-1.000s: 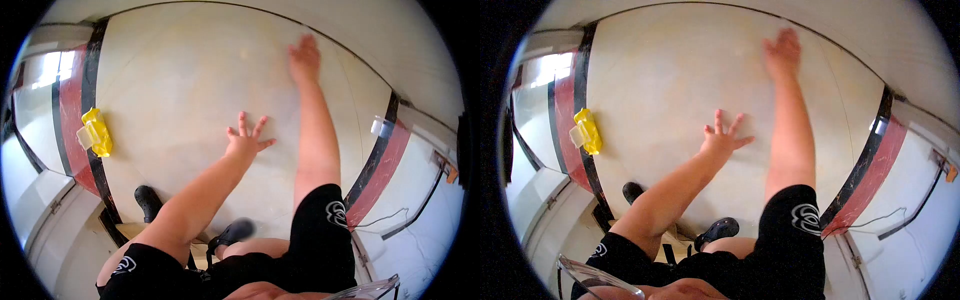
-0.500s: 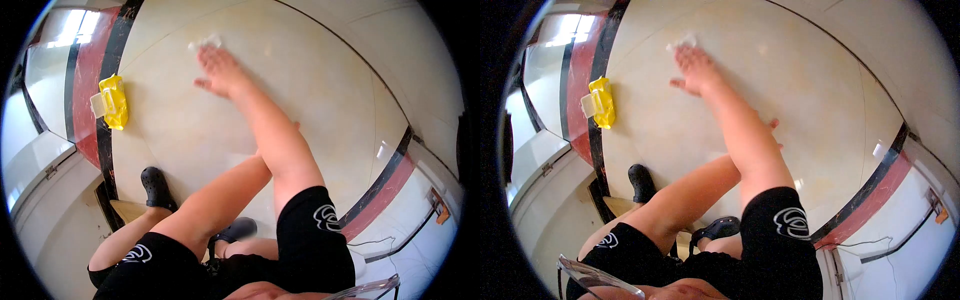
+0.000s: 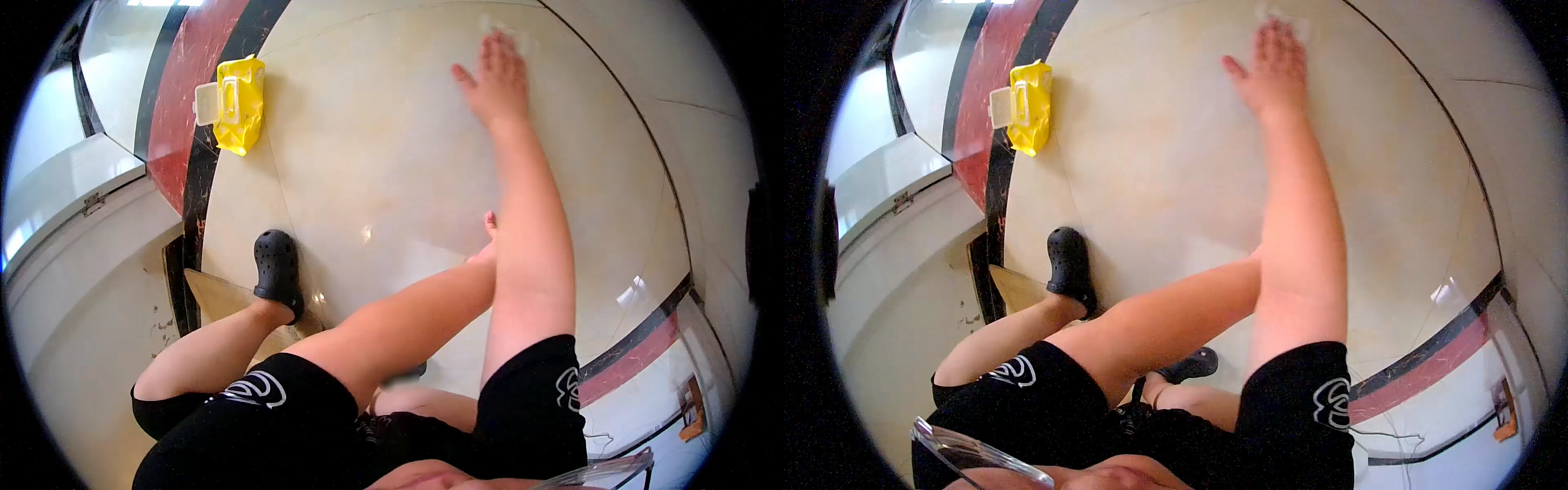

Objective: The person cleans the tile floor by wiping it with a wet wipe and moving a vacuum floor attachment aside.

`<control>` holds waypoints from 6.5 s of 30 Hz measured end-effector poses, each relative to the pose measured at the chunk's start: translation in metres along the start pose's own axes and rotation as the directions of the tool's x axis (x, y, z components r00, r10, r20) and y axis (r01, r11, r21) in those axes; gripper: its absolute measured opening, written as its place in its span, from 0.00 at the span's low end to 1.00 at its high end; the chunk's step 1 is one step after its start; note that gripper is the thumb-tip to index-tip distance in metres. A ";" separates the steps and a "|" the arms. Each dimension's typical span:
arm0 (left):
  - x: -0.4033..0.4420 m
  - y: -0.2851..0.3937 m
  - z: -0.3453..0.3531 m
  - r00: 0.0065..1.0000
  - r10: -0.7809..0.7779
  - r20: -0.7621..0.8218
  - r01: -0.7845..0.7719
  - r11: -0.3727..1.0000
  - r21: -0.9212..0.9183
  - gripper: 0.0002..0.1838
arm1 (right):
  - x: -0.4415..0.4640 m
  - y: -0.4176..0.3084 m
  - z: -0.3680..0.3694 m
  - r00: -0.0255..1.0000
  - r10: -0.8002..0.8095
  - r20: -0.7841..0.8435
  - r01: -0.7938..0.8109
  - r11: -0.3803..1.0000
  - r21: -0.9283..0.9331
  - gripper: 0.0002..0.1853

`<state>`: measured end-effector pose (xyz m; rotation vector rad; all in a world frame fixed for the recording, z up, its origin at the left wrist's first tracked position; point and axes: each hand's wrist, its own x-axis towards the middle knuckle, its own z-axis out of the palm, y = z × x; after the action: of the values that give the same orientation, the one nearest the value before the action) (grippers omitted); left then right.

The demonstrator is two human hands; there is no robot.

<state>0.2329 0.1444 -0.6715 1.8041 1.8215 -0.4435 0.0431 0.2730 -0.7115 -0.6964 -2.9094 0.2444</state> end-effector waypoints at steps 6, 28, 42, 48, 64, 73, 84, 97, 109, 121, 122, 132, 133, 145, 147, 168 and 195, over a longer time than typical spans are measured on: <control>0.002 -0.008 -0.007 0.979 -0.104 -0.177 -0.012 0.832 -0.555 0.42 | -0.041 -0.143 -0.013 0.682 -0.598 0.421 0.492 0.801 0.341 0.44; 0.015 0.014 0.009 0.992 -0.097 0.077 0.124 0.804 -0.582 0.28 | -0.082 -0.151 -0.007 0.400 -0.830 0.389 0.648 0.557 0.520 0.45; -0.003 -0.004 -0.010 0.998 -0.019 -0.058 -0.017 0.832 -0.554 0.26 | -0.102 -0.128 -0.015 0.437 -0.797 0.417 0.575 0.604 0.552 0.43; 0.006 -0.013 -0.030 0.941 0.073 0.329 -0.133 0.978 0.161 0.45 | -0.075 0.040 -0.044 0.962 -0.111 0.251 0.067 0.982 0.177 0.37; -0.019 -0.023 -0.023 0.994 0.082 -0.073 -0.083 0.996 -0.021 0.29 | -0.115 -0.033 -0.038 0.788 -0.505 0.353 0.339 0.834 0.436 0.39; -0.020 -0.030 -0.063 0.934 0.106 0.341 -0.127 0.991 0.040 0.49 | -0.292 0.257 -0.057 0.732 0.676 0.086 -0.680 0.732 0.030 0.38; -0.025 -0.033 -0.057 0.980 0.078 0.182 -0.125 0.957 0.261 0.63 | -0.478 0.047 -0.059 0.723 0.684 0.097 -0.688 0.726 0.012 0.39; -0.023 -0.040 -0.048 0.989 0.076 0.131 -0.117 0.930 0.348 0.66 | -0.575 0.083 -0.085 0.496 0.836 0.237 -0.862 0.507 0.015 0.41; -0.022 -0.038 -0.050 0.990 0.074 0.122 -0.106 0.951 0.291 0.70 | -0.526 -0.045 -0.100 0.762 0.340 0.551 -0.516 0.833 0.200 0.39; -0.019 -0.046 -0.043 0.991 0.096 0.095 -0.120 0.952 0.281 0.69 | -0.577 0.003 -0.075 0.603 0.738 0.302 -0.761 0.646 -0.061 0.42; -0.020 -0.044 -0.043 0.991 0.085 0.100 -0.110 0.955 0.277 0.69 | -0.566 -0.017 -0.083 0.618 0.662 0.423 -0.697 0.711 -0.095 0.42; -0.017 -0.042 -0.040 0.994 0.070 0.079 -0.092 0.943 0.321 0.68 | -0.450 -0.078 -0.060 0.918 -0.202 0.341 -0.042 0.806 0.590 0.42; -0.017 -0.044 -0.041 0.994 0.087 0.073 -0.105 0.945 0.309 0.68 | -0.439 -0.052 -0.072 0.904 -0.112 0.413 -0.105 0.878 0.468 0.42; -0.019 -0.036 -0.063 0.974 0.080 0.210 -0.139 0.950 0.281 0.69 | -0.416 0.009 -0.081 0.882 0.423 0.209 -0.459 0.872 0.169 0.43; -0.021 -0.043 -0.039 0.984 0.095 0.150 -0.140 0.936 0.323 0.66 | -0.390 -0.042 -0.074 0.934 0.126 0.334 -0.235 0.922 0.309 0.44; 0.014 -0.148 -0.082 0.989 -0.143 -0.036 0.146 0.986 0.087 0.65 | -0.422 0.241 -0.097 0.045 0.996 -0.082 -0.999 0.047 0.022 0.41; 0.037 -0.119 -0.080 0.875 -0.449 0.180 0.479 0.856 -0.194 0.76 | -0.469 0.344 -0.113 -0.014 1.000 -0.023 -0.997 -0.012 0.081 0.42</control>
<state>0.1047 0.2149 -0.6446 1.1405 2.1145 -0.4852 0.6269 0.3744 -0.7116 -2.6224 -1.5703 0.3627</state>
